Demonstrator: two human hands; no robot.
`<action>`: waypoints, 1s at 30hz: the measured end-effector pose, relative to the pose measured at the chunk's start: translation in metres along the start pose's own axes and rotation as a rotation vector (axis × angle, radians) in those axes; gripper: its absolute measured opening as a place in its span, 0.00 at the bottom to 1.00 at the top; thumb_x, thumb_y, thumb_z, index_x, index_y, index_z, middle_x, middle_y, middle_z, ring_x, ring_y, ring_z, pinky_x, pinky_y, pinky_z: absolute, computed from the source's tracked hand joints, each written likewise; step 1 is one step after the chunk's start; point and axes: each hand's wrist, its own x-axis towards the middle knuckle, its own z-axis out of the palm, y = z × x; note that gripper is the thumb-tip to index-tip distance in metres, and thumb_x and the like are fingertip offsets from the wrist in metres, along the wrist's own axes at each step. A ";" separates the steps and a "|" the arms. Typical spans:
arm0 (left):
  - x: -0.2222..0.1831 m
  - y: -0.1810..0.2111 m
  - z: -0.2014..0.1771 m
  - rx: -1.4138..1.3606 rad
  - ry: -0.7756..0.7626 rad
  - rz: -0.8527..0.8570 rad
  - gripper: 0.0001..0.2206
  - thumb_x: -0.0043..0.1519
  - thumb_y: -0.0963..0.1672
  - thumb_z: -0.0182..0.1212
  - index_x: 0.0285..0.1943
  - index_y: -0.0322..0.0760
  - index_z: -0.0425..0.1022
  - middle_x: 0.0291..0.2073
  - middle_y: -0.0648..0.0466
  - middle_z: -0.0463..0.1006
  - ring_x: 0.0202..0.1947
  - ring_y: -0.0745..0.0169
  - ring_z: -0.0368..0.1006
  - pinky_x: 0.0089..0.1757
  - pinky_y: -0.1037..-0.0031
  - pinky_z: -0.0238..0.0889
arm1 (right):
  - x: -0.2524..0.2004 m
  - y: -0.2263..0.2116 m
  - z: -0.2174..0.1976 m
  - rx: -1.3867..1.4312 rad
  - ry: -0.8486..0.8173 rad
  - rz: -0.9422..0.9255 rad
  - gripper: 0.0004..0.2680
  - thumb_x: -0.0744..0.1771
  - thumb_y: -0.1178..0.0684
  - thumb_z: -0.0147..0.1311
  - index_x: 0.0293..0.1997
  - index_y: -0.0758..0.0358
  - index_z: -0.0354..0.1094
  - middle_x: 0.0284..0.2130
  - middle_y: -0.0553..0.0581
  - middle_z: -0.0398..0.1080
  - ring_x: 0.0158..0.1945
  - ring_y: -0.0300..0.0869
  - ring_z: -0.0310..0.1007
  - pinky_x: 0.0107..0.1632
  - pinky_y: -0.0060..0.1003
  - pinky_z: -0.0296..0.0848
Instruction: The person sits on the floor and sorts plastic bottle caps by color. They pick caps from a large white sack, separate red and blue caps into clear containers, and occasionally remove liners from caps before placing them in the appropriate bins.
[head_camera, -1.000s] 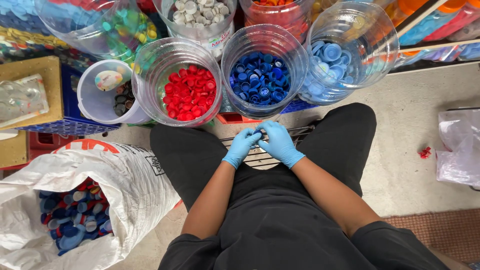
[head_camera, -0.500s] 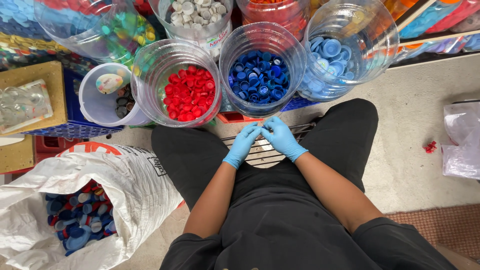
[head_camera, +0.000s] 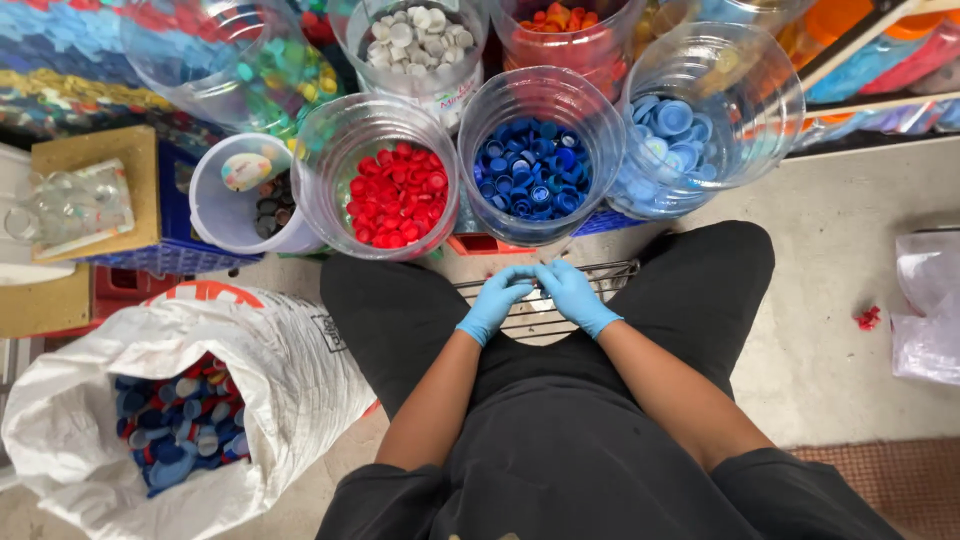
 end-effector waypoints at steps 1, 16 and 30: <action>0.000 -0.002 0.004 -0.006 -0.011 0.046 0.17 0.59 0.41 0.67 0.58 0.39 0.79 0.52 0.47 0.80 0.55 0.54 0.73 0.53 0.57 0.69 | 0.000 0.007 0.004 0.044 -0.010 0.076 0.20 0.72 0.35 0.46 0.30 0.60 0.73 0.28 0.60 0.74 0.44 0.55 0.78 0.52 0.49 0.71; -0.016 0.021 -0.002 0.040 0.079 0.089 0.04 0.64 0.39 0.64 0.45 0.36 0.79 0.42 0.47 0.81 0.49 0.56 0.75 0.55 0.58 0.67 | -0.009 -0.027 0.001 0.117 -0.115 0.088 0.19 0.72 0.37 0.46 0.40 0.66 0.76 0.39 0.69 0.76 0.49 0.63 0.75 0.57 0.54 0.70; -0.002 0.016 -0.001 0.130 0.128 -0.019 0.06 0.66 0.47 0.63 0.42 0.43 0.79 0.31 0.53 0.84 0.42 0.62 0.79 0.49 0.64 0.69 | 0.001 -0.015 -0.007 0.094 -0.031 -0.009 0.15 0.62 0.56 0.68 0.53 0.57 0.74 0.40 0.57 0.78 0.40 0.46 0.79 0.48 0.41 0.77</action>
